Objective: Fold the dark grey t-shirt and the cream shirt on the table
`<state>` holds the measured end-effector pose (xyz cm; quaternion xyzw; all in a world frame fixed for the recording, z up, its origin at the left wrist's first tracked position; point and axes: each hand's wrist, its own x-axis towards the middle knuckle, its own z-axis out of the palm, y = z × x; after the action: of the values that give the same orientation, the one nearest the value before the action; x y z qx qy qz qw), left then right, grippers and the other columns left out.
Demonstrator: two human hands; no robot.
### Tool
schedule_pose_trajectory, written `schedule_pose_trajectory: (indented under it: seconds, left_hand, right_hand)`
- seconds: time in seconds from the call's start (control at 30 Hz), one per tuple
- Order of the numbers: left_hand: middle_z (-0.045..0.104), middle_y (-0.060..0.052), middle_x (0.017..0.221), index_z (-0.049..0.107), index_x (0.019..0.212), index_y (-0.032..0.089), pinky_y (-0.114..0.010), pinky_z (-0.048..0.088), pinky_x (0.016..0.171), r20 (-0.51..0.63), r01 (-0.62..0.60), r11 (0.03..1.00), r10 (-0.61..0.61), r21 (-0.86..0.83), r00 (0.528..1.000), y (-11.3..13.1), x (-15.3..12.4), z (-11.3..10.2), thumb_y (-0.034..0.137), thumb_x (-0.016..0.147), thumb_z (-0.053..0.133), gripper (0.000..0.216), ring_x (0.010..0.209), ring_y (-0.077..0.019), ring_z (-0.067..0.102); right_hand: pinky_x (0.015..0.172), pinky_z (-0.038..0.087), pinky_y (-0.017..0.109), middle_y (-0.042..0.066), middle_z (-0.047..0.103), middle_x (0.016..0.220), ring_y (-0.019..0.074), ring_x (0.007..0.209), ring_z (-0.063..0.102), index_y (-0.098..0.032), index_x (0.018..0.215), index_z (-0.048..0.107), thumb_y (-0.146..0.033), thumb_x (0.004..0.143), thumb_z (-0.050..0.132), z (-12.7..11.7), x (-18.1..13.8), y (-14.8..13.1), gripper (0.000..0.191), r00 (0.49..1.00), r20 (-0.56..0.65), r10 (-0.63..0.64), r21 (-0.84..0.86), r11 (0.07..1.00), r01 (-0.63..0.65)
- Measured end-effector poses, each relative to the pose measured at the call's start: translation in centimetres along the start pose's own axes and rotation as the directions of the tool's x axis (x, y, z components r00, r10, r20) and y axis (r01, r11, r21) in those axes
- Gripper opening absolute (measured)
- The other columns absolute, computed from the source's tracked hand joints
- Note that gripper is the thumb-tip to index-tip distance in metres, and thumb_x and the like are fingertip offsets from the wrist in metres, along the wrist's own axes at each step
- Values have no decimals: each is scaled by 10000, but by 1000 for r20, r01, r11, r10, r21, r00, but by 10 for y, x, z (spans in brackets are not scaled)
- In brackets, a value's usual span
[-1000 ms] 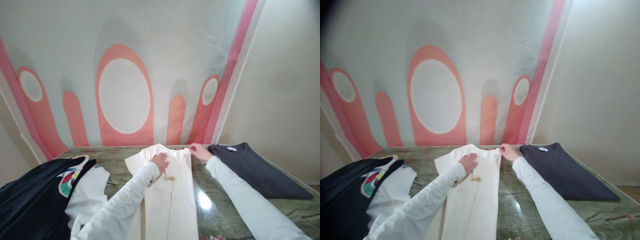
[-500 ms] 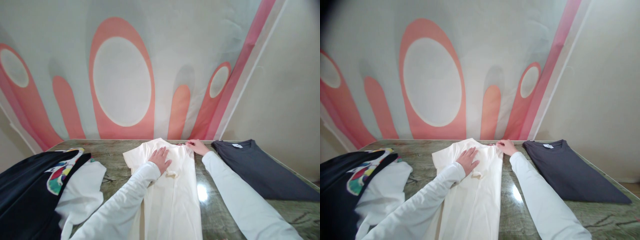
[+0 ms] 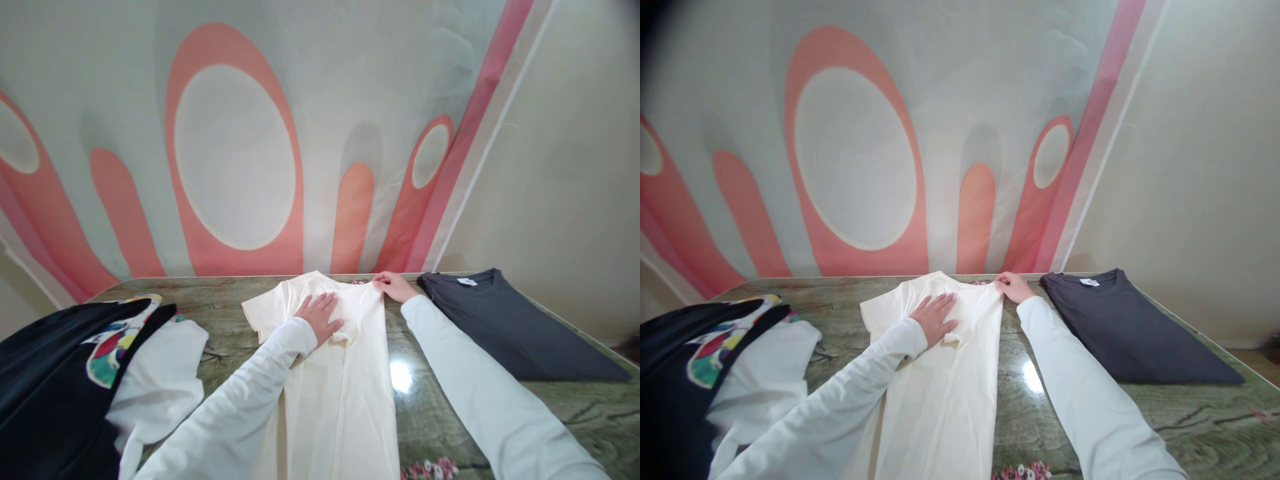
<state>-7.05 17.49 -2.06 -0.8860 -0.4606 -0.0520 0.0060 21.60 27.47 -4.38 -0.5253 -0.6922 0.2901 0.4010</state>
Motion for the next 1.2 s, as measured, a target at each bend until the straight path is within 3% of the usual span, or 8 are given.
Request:
schedule_pose_trajectory:
  seconds: [0.2, 0.4, 0.53, 0.7, 0.8, 0.93, 1.07, 1.2]
  left_hand:
    - [207, -38, 1427, 257, 1343, 196, -437, 123, 1045, -14, 19, 1000, -20, -23, 1000, -2, 1, -1, 452, 862, 243, 545, 1297, -197, 178]
    - [290, -39, 1396, 351, 1288, 208, -442, 154, 1039, 4, 40, 997, -40, -69, 999, 5, 1, -20, 375, 869, 263, 460, 1289, -190, 204]
    - [292, -22, 1395, 326, 1302, 238, -446, 177, 1033, 70, -36, 992, 44, -118, 997, 25, -1, -31, 415, 875, 250, 468, 1281, -194, 229]
    - [216, -32, 1423, 271, 1332, 230, -481, 149, 1029, 110, -120, 980, 138, -156, 984, 41, -6, -24, 488, 878, 188, 528, 1299, -201, 176]
    - [202, -34, 1427, 276, 1331, 227, -490, 116, 1034, 108, -96, 988, 109, -122, 988, 43, -7, -17, 508, 868, 214, 545, 1302, -201, 166]
    - [191, -30, 1431, 275, 1332, 239, -490, 110, 1035, 90, -94, 991, 103, -95, 991, 42, -7, -13, 519, 859, 236, 551, 1301, -208, 167]
    - [184, -26, 1433, 271, 1333, 247, -487, 106, 1035, 90, -99, 991, 107, -89, 990, 42, -6, -12, 510, 861, 238, 542, 1301, -213, 164]
    - [185, -25, 1433, 259, 1338, 253, -479, 107, 1037, 83, -114, 989, 122, -98, 989, 41, -7, -13, 507, 862, 239, 540, 1301, -215, 165]
  right_hand:
    - [722, 432, 293, 36, 653, 792, 164, 756, 566, -167, 879, 628, -307, 702, 519, -7, -2, 0, 250, 1000, -26, -11, -42, 999, 10]
    - [725, 423, 265, 27, 630, 854, 141, 785, 561, -141, 1086, 530, -136, 607, 425, -23, -3, 2, 490, 986, 166, 26, 127, 991, -47]
    - [688, 418, 261, 20, 611, 855, 132, 750, 550, -149, 1157, 467, -108, 557, 466, -23, -4, -1, 601, 959, 284, 11, 95, 995, -40]
    - [680, 410, 256, -1, 591, 779, 107, 682, 533, -140, 1131, 483, -150, 618, 485, -17, -2, 0, 513, 973, 231, -8, 68, 998, -8]
    - [627, 399, 230, -10, 592, 728, 94, 612, 516, -134, 1088, 508, -150, 657, 452, -14, 0, 0, 435, 985, 173, -18, -89, 995, 34]
    - [602, 370, 229, -4, 593, 665, 109, 582, 501, -143, 955, 566, -106, 677, 390, -10, 2, -7, 331, 997, 76, -31, -404, 913, 59]
    - [751, 317, 293, 24, 600, 687, 160, 732, 505, -168, 822, 593, -87, 652, 420, -6, 2, -21, 255, 998, 20, -61, -543, 837, 62]
    - [860, 224, 347, 68, 609, 757, 203, 860, 473, -169, 816, 591, -116, 669, 460, -1, -1, -32, 204, 995, 14, -97, -645, 760, 83]
